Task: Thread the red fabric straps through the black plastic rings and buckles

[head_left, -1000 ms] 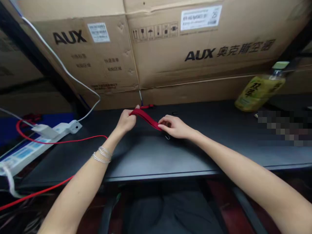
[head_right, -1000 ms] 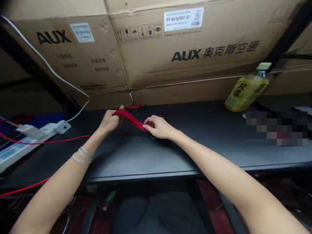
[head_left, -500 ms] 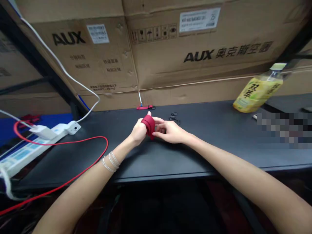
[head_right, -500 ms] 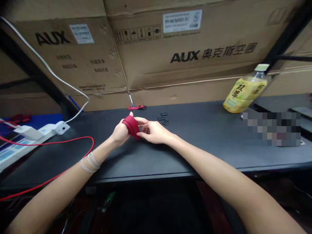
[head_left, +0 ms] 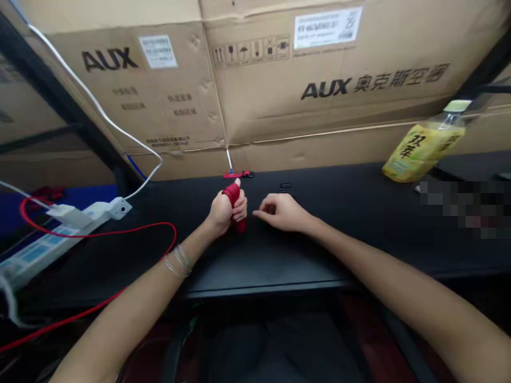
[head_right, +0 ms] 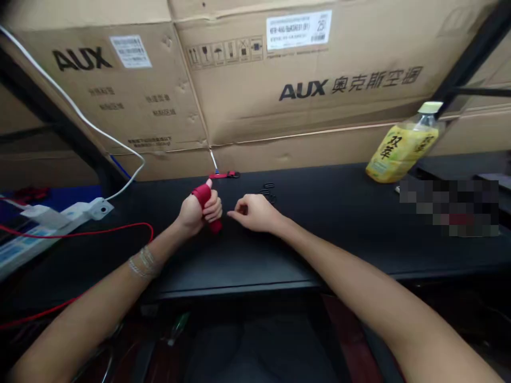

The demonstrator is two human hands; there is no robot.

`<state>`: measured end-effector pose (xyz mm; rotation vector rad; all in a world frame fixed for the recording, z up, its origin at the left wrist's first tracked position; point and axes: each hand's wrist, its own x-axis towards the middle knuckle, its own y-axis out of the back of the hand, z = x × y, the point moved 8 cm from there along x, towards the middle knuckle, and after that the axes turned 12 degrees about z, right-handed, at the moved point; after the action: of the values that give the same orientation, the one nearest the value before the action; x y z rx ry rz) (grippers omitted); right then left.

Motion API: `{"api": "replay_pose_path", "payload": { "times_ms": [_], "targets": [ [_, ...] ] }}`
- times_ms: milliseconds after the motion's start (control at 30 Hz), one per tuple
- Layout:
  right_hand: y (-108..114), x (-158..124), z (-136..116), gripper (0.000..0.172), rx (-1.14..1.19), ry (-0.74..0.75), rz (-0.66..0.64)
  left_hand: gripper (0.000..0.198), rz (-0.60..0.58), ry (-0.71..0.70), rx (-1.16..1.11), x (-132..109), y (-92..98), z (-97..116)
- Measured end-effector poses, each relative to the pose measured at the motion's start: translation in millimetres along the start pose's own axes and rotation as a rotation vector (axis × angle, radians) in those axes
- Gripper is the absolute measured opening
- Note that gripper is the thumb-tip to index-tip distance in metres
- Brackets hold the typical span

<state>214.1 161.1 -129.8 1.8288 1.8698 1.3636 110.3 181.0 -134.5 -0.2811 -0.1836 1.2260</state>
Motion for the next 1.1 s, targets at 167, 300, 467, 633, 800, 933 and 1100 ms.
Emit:
{"api": "replay_pose_path", "payload": {
  "times_ms": [167,300,467,633,800,933,1100],
  "targets": [
    [3,0,4,0.021,-0.046,0.007,0.010,0.057,-0.096,0.002,0.103,-4,-9.4,-11],
    [0,-1,13,0.041,-0.177,0.002,-0.068,0.055,-0.053,-0.067,0.236,-3,-4.4,-8],
    [-10,-4,16,0.031,-0.148,-0.038,-0.214,0.054,0.072,-0.061,0.428,0,5.5,-7],
    [-13,-3,15,0.026,-0.106,-0.026,-0.213,0.064,0.028,-0.001,0.357,1,2.8,-12],
    [-11,-4,11,0.030,-0.061,0.004,-0.197,0.070,-0.006,0.013,0.327,3,3.2,-17],
    [-10,-5,5,0.043,-0.058,0.056,-0.199,0.075,-0.037,0.014,0.343,4,0.5,-21],
    [-10,-7,0,0.050,0.012,0.062,-0.207,0.080,-0.071,0.035,0.360,6,-0.3,-27]
  ]
}}
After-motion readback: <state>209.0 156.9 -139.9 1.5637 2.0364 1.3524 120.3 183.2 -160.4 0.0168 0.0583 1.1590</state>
